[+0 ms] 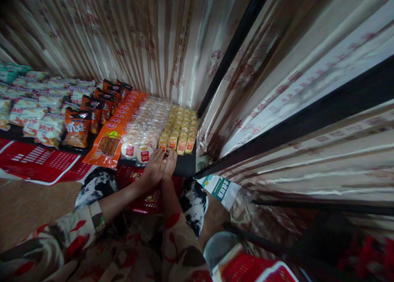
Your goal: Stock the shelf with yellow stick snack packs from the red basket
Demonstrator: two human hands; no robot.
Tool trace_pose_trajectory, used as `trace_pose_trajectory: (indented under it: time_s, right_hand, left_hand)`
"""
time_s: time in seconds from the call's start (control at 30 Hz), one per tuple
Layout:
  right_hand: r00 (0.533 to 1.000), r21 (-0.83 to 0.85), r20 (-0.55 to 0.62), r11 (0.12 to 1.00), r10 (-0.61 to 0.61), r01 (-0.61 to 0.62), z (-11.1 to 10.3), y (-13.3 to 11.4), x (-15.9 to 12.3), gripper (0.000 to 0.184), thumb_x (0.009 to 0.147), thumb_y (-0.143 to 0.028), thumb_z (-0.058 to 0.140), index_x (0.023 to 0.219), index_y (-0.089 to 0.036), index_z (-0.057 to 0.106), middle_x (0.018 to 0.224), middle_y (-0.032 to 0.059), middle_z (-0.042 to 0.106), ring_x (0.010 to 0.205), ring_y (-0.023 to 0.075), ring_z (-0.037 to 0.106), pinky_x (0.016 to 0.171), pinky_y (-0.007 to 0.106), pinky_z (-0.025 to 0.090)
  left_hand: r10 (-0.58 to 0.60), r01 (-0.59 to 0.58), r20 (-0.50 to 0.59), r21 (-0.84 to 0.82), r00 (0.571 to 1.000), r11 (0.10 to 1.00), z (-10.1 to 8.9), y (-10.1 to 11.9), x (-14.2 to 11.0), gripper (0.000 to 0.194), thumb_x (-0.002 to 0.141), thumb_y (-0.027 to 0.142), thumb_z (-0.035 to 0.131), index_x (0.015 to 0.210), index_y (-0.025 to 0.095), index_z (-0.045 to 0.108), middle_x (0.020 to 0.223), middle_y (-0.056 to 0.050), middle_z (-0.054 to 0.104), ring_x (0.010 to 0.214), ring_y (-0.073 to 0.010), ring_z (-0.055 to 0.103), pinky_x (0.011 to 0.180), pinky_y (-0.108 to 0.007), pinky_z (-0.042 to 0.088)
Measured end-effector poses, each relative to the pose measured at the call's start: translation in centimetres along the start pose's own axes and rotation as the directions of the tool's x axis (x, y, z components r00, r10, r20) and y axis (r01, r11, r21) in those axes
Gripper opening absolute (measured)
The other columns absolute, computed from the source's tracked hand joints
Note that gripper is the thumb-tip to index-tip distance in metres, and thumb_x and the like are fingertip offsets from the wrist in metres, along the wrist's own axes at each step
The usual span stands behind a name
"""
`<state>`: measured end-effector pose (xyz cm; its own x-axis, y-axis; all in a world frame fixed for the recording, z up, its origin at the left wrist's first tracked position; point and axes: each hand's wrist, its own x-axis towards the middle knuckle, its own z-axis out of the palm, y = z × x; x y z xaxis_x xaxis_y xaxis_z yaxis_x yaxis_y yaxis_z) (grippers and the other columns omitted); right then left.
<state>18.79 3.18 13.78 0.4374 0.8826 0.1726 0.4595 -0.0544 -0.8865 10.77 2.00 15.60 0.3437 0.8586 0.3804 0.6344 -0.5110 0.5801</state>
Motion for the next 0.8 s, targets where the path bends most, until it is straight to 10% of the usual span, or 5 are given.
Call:
trace_pose_trajectory:
  time_s: [0.57, 0.8]
  right_hand:
    - [0.985, 0.005, -0.136, 0.994, -0.103, 0.105, -1.7, 0.4, -5.5, 0.030, 0.080, -0.016, 0.036, 0.097, -0.015, 0.061, 0.097, 0.0083, 0.058, 0.094, 0.0169, 0.054, 0.090, 0.032, 0.045]
    - [0.995, -0.064, 0.038, 0.994, -0.088, 0.090, -1.7, 2.6, -9.5, 0.042, 0.082, -0.011, 0.026, 0.100, -0.019, 0.063, 0.096, 0.0061, 0.063, 0.094, 0.0167, 0.056, 0.087, 0.031, 0.045]
  left_hand:
    - [0.097, -0.093, 0.121, -0.036, 0.988, 0.995, -2.1, 1.6, -3.3, 0.033, 0.089, 0.021, 0.037, 0.112, 0.010, 0.058, 0.117, -0.014, 0.059, 0.113, -0.0228, 0.052, 0.101, -0.040, 0.042]
    - [0.064, -0.055, 0.207, -0.049, 0.976, 0.997, -2.6, 1.3, -8.2, 0.033, 0.093, 0.026, 0.034, 0.113, 0.012, 0.056, 0.116, -0.012, 0.056, 0.110, -0.0199, 0.052, 0.098, -0.035, 0.044]
